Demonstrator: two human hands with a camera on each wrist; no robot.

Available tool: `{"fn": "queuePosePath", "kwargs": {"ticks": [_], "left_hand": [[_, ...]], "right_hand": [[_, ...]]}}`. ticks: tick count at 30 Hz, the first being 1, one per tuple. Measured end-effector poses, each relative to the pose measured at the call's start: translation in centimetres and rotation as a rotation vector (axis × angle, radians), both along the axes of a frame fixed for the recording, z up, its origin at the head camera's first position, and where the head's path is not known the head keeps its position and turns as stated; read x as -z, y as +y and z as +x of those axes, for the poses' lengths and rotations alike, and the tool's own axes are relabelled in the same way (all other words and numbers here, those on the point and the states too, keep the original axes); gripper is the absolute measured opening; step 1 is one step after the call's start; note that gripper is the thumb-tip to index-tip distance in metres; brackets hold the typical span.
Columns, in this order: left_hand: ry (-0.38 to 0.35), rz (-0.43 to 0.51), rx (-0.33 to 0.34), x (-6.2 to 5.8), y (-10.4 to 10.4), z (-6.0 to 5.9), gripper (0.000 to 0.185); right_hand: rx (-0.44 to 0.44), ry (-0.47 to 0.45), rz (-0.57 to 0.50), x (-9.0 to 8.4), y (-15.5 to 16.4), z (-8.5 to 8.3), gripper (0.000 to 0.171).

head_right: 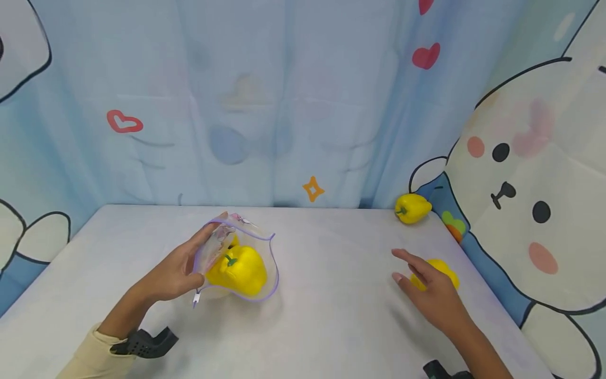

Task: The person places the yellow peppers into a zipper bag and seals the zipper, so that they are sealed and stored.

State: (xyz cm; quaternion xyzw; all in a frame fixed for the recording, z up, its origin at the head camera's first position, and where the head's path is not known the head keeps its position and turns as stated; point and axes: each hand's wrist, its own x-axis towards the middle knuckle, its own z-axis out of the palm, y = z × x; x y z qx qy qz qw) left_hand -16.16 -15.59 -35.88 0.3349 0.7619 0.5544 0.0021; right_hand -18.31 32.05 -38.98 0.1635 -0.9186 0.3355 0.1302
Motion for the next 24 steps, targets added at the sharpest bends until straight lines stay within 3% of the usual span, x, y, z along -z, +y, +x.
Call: {"fn": "queuePosePath", "kwargs": {"ticks": [4,10,14,19,24], "left_hand": [[0.011,-0.013,-0.014,0.0,0.1,0.1,0.097],[0.010,-0.006,-0.010,-0.1,0.0,0.0,0.096],[0.014,-0.007,-0.014,-0.1,0.0,-0.1,0.096],[0.013,-0.004,-0.015,0.0,-0.1,-0.1,0.096],[0.007,-0.010,-0.018,0.1,-0.1,0.0,0.097]], "right_hand": [[0.079,-0.004,0.041,-0.2,2.8,-0.3,0.054],[0.141,-0.130,0.143,0.2,6.1,-1.0,0.069],[0.136,-0.177,0.182,0.9,7.2,-1.4,0.080],[0.100,-0.204,0.153,1.6,8.0,-1.9,0.091],[0.059,-0.311,0.155,2.2,8.6,-2.5,0.105]]}}
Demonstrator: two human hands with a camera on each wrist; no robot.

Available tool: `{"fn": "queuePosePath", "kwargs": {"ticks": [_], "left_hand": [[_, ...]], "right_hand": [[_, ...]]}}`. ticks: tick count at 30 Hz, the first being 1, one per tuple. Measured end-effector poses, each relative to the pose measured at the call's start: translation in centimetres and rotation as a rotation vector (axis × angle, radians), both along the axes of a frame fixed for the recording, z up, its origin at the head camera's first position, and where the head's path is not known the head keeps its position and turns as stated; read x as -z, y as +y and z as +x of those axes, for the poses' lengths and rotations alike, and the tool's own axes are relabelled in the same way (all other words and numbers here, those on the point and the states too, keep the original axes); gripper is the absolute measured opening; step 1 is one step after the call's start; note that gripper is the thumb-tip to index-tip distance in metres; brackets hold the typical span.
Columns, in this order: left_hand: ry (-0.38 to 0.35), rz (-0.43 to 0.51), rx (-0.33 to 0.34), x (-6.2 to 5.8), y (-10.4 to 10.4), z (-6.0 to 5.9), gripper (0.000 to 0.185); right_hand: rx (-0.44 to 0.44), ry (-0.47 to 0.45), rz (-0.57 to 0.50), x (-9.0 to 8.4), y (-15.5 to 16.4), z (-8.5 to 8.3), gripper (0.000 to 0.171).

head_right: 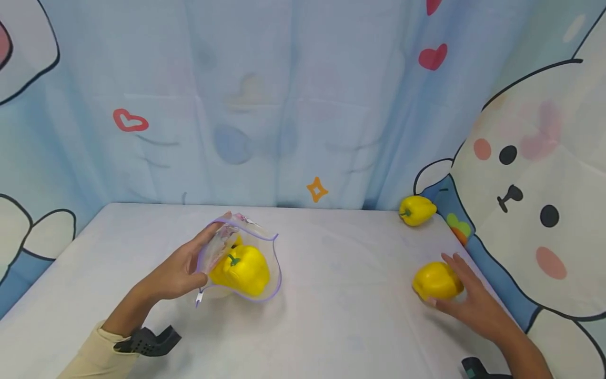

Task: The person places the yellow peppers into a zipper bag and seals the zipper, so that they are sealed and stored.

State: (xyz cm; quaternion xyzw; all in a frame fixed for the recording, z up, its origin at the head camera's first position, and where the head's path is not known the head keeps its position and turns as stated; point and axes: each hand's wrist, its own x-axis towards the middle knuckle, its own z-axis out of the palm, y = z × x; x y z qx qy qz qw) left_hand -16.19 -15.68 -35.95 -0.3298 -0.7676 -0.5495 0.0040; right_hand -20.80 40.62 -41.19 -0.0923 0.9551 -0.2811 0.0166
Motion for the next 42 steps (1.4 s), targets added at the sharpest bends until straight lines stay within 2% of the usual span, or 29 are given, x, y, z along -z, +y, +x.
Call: {"fn": "queuePosePath", "kwargs": {"ticks": [4,15,22,33,42], "left_hand": [[0.000,0.004,0.005,-0.1,0.0,0.0,0.097],[0.004,-0.001,0.001,0.2,-0.1,0.0,0.095],[0.006,-0.059,-0.058,-0.1,0.0,0.3,0.096],[0.011,-0.039,-0.036,-0.2,0.0,0.2,0.096],[0.010,-0.028,-0.021,-0.1,0.0,0.2,0.096]], "right_hand": [[-0.002,-0.057,0.011,0.3,0.0,-0.2,0.107],[-0.001,0.025,0.098,0.6,-1.0,-0.6,0.089],[-0.004,0.029,0.076,0.6,-2.1,-0.6,0.086],[-0.039,0.062,0.066,0.2,-4.0,-0.5,0.084],[-0.113,0.097,-0.028,-1.1,-7.5,0.3,0.084]]}}
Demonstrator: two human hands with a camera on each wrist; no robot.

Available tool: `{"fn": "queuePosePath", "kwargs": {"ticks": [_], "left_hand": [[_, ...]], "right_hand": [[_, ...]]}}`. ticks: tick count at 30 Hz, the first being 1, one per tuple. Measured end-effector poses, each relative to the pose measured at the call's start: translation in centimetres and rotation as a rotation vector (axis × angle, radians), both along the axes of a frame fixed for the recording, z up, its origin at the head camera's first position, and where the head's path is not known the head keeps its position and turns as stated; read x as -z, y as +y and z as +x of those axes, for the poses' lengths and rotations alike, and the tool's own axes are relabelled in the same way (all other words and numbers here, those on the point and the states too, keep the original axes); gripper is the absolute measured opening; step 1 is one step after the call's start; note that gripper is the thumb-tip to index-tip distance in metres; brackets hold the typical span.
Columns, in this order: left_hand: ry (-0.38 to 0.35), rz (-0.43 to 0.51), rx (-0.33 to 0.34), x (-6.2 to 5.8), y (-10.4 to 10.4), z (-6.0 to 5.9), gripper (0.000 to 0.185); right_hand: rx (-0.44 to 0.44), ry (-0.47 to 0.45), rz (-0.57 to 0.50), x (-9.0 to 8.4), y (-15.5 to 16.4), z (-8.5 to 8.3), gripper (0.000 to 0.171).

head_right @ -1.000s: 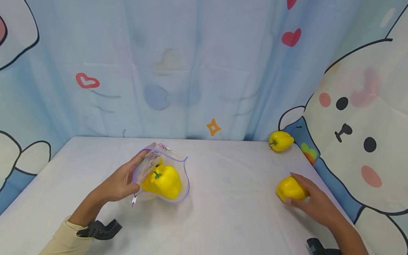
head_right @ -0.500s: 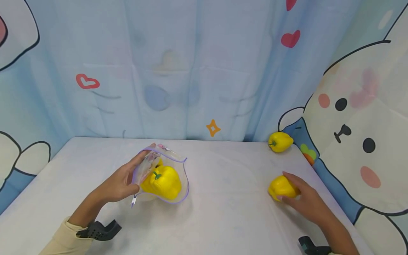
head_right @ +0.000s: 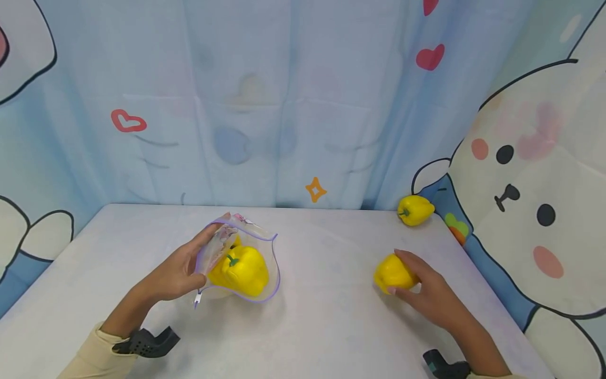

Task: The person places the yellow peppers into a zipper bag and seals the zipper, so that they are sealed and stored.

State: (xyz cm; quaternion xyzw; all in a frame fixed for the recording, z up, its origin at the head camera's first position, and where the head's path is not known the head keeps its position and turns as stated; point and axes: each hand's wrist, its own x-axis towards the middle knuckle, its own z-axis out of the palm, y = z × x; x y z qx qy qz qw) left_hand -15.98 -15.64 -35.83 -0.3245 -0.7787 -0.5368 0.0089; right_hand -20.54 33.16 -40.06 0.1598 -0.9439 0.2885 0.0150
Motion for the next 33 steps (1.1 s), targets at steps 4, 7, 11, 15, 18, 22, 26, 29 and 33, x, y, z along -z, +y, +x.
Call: {"fn": "queuePosePath", "kwargs": {"ticks": [4,7,11,15,18,22,26,29,33], "left_hand": [[0.000,0.000,0.000,0.0,0.0,0.0,0.096],[0.001,-0.005,-0.008,0.1,0.0,0.1,0.096],[0.001,0.002,-0.003,0.2,0.0,0.0,0.096],[-0.005,0.020,0.015,0.2,0.0,0.0,0.095],[-0.009,0.027,0.028,0.1,-0.1,-0.1,0.095],[-0.018,0.035,0.045,0.2,-0.1,-0.2,0.094],[-0.022,0.036,0.043,0.2,-0.1,-0.2,0.095],[-0.020,0.026,0.035,0.3,-0.1,-0.2,0.095],[-0.019,0.022,0.028,0.2,0.0,-0.2,0.095]], "right_hand": [[-0.044,0.055,-0.026,-0.5,-1.6,0.6,0.083],[-0.074,0.107,-0.033,-0.7,-2.8,1.0,0.081],[-0.109,0.159,-0.070,-1.2,-4.3,1.6,0.081],[-0.147,0.213,-0.134,-1.7,-5.7,2.1,0.082],[-0.179,0.253,-0.189,-2.2,-6.7,2.4,0.085],[-0.234,0.271,-0.265,-3.1,-8.2,2.8,0.087],[-0.328,0.267,-0.334,-3.8,-9.7,3.2,0.086],[-0.398,0.257,-0.368,-4.1,-10.8,3.5,0.086],[-0.444,0.239,-0.391,-4.5,-12.2,3.9,0.085]]}}
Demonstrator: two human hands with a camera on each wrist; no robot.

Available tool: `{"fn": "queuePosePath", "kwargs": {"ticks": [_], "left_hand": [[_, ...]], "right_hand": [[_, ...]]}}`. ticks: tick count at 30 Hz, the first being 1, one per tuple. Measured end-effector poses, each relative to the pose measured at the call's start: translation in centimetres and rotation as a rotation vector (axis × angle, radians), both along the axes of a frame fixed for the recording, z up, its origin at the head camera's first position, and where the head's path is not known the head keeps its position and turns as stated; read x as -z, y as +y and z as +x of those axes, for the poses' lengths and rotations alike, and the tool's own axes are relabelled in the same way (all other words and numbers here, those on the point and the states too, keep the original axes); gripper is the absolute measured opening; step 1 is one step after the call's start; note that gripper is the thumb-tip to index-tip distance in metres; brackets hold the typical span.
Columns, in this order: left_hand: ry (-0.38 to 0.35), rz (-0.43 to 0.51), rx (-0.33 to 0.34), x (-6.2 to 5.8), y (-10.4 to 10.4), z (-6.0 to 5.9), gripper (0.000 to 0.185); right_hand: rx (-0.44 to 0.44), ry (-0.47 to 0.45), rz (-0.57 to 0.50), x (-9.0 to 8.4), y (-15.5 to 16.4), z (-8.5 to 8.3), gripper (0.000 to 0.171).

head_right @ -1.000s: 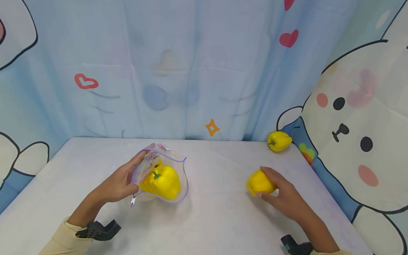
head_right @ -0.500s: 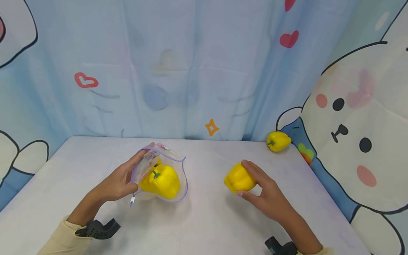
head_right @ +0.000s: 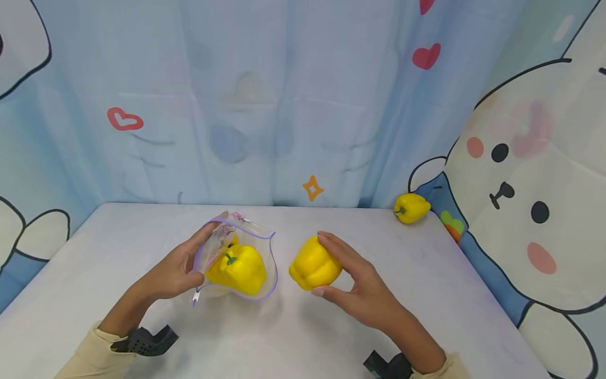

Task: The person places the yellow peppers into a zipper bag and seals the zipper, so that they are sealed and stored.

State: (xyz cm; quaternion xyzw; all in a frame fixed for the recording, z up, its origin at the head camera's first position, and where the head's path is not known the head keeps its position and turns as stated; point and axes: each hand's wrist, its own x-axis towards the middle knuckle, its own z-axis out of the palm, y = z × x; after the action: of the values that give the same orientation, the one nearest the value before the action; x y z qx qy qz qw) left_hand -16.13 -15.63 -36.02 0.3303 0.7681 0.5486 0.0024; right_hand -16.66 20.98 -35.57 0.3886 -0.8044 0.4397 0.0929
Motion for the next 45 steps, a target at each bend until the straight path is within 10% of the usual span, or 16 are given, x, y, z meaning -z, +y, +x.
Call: {"fn": "queuePosePath", "kwargs": {"ticks": [23,45], "left_hand": [[-0.037,0.016,0.020,-0.3,0.1,0.2,0.095],[0.017,-0.080,-0.072,-0.4,0.3,0.3,0.096]], "right_hand": [[-0.307,-0.018,-0.067,-0.3,-6.8,0.6,0.078],[-0.265,-0.144,-0.027,1.1,-9.8,-0.7,0.074]]}}
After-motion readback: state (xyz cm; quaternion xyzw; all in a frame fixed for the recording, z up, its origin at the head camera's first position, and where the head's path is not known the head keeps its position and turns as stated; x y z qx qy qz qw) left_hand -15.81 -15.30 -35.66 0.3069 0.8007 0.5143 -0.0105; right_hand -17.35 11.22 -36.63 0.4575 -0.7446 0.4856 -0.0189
